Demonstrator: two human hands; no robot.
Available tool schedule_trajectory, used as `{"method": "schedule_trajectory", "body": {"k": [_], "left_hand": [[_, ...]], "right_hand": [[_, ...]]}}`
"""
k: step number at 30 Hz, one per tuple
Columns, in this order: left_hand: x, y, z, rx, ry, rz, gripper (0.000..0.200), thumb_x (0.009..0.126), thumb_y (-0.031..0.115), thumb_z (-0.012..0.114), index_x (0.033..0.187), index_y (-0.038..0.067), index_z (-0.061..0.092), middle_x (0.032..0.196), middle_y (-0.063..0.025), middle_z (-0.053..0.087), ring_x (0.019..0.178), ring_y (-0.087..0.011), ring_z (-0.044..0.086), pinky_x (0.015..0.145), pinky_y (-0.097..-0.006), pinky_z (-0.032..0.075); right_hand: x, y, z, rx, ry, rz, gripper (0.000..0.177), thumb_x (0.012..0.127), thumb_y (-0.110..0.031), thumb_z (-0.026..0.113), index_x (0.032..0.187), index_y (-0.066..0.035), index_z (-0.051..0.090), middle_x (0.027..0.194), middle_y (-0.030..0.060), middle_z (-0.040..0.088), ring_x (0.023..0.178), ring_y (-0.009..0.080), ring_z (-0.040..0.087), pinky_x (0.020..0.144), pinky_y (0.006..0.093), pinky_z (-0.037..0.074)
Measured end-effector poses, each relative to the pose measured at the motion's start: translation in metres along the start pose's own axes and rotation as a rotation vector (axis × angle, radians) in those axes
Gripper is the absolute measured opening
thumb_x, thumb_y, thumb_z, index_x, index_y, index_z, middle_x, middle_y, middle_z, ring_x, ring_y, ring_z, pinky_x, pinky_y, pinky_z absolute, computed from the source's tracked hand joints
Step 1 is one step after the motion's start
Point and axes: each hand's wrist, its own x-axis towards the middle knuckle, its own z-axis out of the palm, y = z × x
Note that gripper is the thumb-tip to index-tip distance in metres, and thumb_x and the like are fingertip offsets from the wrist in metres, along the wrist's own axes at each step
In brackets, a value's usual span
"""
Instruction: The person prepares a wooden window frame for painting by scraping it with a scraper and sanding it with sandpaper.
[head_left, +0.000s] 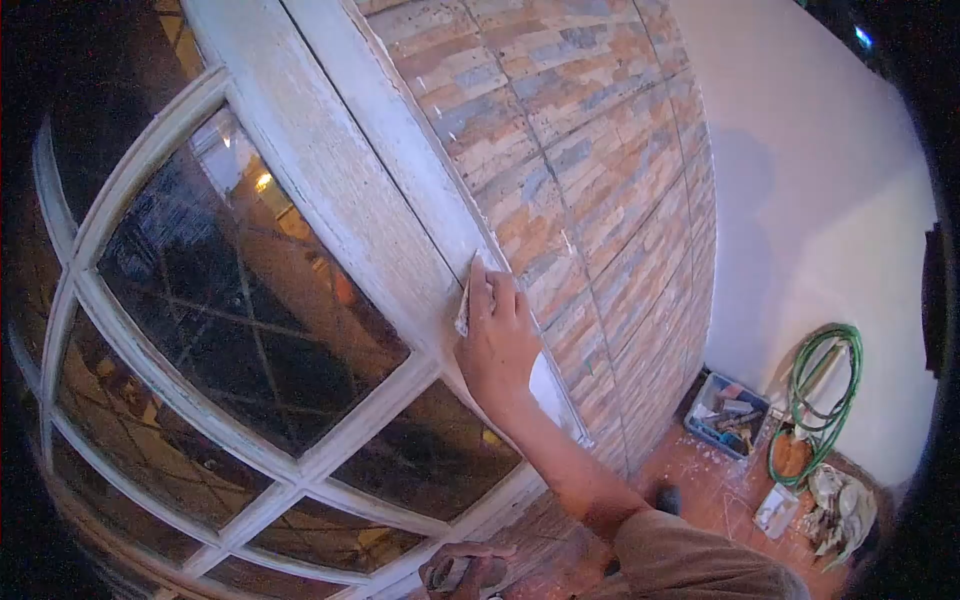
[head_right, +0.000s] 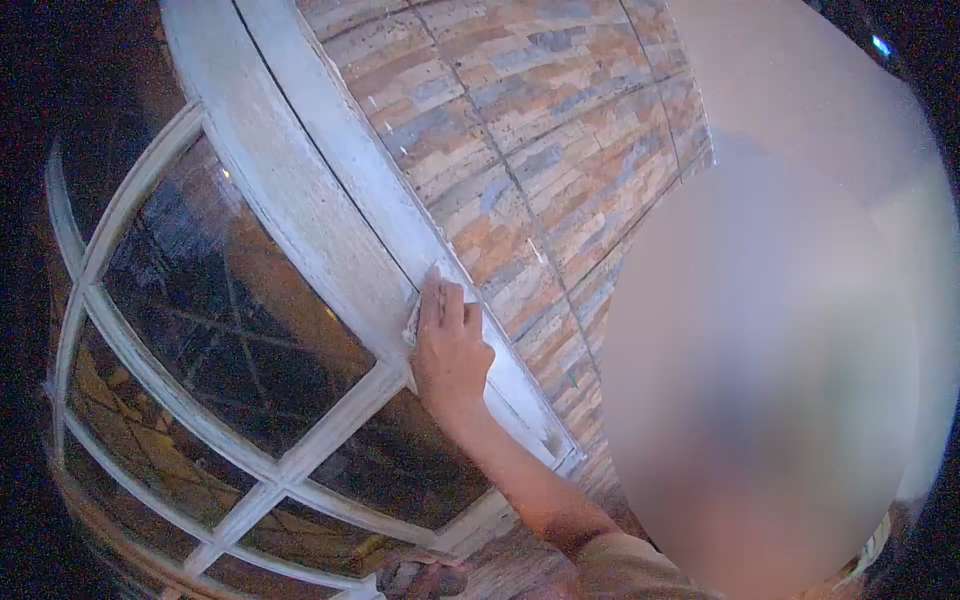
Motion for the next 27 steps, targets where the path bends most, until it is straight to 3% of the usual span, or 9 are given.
{"method": "schedule_trajectory", "body": {"k": [1, 3, 6, 7, 8, 9, 11, 17, 27], "left_hand": [[0.003, -0.013, -0.007, -0.042, -0.021, 0.068, 0.006, 0.079, 0.008, 0.06, 0.082, 0.003, 0.06, 0.077, -0.0109, 0.063, 0.053, -0.0129, 0.056, 0.046, -0.0258, 0.044], [0.004, -0.016, -0.008, -0.093, -0.042, 0.14, 0.005, 0.079, 0.006, 0.06, 0.084, 0.003, 0.06, 0.077, -0.0108, 0.063, 0.052, -0.012, 0.055, 0.045, -0.0258, 0.043], [0.002, -0.003, 0.002, -0.151, -0.132, 0.065, 0.007, 0.079, 0.007, 0.061, 0.085, 0.003, 0.06, 0.075, -0.0098, 0.062, 0.052, -0.0103, 0.053, 0.043, -0.0256, 0.041], [0.0, -0.014, -0.003, -0.083, 0.07, -0.026, 0.007, 0.079, 0.008, 0.061, 0.085, 0.003, 0.06, 0.074, -0.0092, 0.062, 0.052, -0.0099, 0.052, 0.042, -0.0255, 0.039], [-0.004, -0.021, -0.008, -0.013, 0.276, -0.118, 0.007, 0.079, 0.008, 0.061, 0.084, 0.003, 0.059, 0.074, -0.0085, 0.062, 0.052, -0.0095, 0.051, 0.041, -0.0254, 0.038], [-0.004, -0.016, -0.007, -0.013, 0.281, -0.122, 0.007, 0.079, 0.008, 0.061, 0.084, 0.003, 0.059, 0.074, -0.0085, 0.062, 0.052, -0.0095, 0.051, 0.041, -0.0254, 0.038], [-0.001, -0.001, -0.005, -0.087, -0.166, 0.14, 0.008, 0.079, 0.01, 0.061, 0.084, 0.004, 0.059, 0.074, -0.0071, 0.061, 0.055, -0.0102, 0.052, 0.043, -0.0242, 0.039], [-0.012, 0.008, 0.003, 0.088, 0.118, -0.051, 0.014, 0.082, 0.016, 0.058, 0.076, 0.003, 0.059, 0.074, -0.008, 0.061, 0.055, -0.0113, 0.055, 0.044, -0.0253, 0.044], [-0.02, -0.006, -0.004, 0.092, 0.114, -0.01, 0.015, 0.082, 0.017, 0.058, 0.076, 0.003, 0.059, 0.074, -0.0081, 0.061, 0.055, -0.0115, 0.055, 0.044, -0.0255, 0.044]], "right_hand": [[-0.005, 0.001, 0.001, -0.001, -0.005, 0.0, 0.065, 0.059, -0.001, 0.058, 0.121, -0.009, 0.042, 0.098, 0.006, 0.046, 0.084, 0.0245, 0.051, 0.054, 0.034, 0.048], [-0.013, 0.004, 0.003, -0.074, 0.025, -0.081, 0.056, 0.068, -0.002, 0.051, 0.122, -0.004, 0.041, 0.094, 0.0061, 0.045, 0.075, 0.0199, 0.05, 0.04, 0.0297, 0.048], [-0.008, 0.006, -0.002, -0.048, -0.006, -0.071, 0.055, 0.068, -0.002, 0.051, 0.122, -0.003, 0.041, 0.096, 0.0065, 0.045, 0.075, 0.0207, 0.05, 0.042, 0.0302, 0.048], [-0.006, 0.004, -0.001, -0.047, -0.012, -0.065, 0.055, 0.068, -0.002, 0.051, 0.122, -0.003, 0.041, 0.096, 0.0065, 0.045, 0.075, 0.0207, 0.05, 0.042, 0.0302, 0.048], [-0.003, 0.001, 0.002, -0.032, -0.001, -0.006, 0.063, 0.06, 0.0, 0.056, 0.121, -0.006, 0.042, 0.097, 0.0068, 0.046, 0.08, 0.0233, 0.05, 0.052, 0.0327, 0.048], [-0.002, -0.001, 0.003, -0.02, 0.013, 0.046, 0.071, 0.052, 0.002, 0.061, 0.12, -0.009, 0.043, 0.098, 0.0071, 0.046, 0.086, 0.0258, 0.051, 0.063, 0.0352, 0.048], [-0.011, 0.003, -0.003, 0.008, -0.025, 0.02, 0.072, 0.051, 0.002, 0.061, 0.119, -0.009, 0.043, 0.099, 0.0072, 0.046, 0.087, 0.0259, 0.051, 0.064, 0.0354, 0.048], [-0.005, 0.002, -0.003, 0.026, -0.049, 0.032, 0.071, 0.051, 0.003, 0.061, 0.118, -0.01, 0.044, 0.1, 0.0071, 0.046, 0.089, 0.0262, 0.051, 0.066, 0.0355, 0.048], [-0.009, -0.003, -0.006, 0.085, -0.04, 0.041, 0.067, 0.053, 0.004, 0.058, 0.118, -0.009, 0.045, 0.099, 0.0072, 0.047, 0.089, 0.0273, 0.051, 0.065, 0.0356, 0.047]]}}
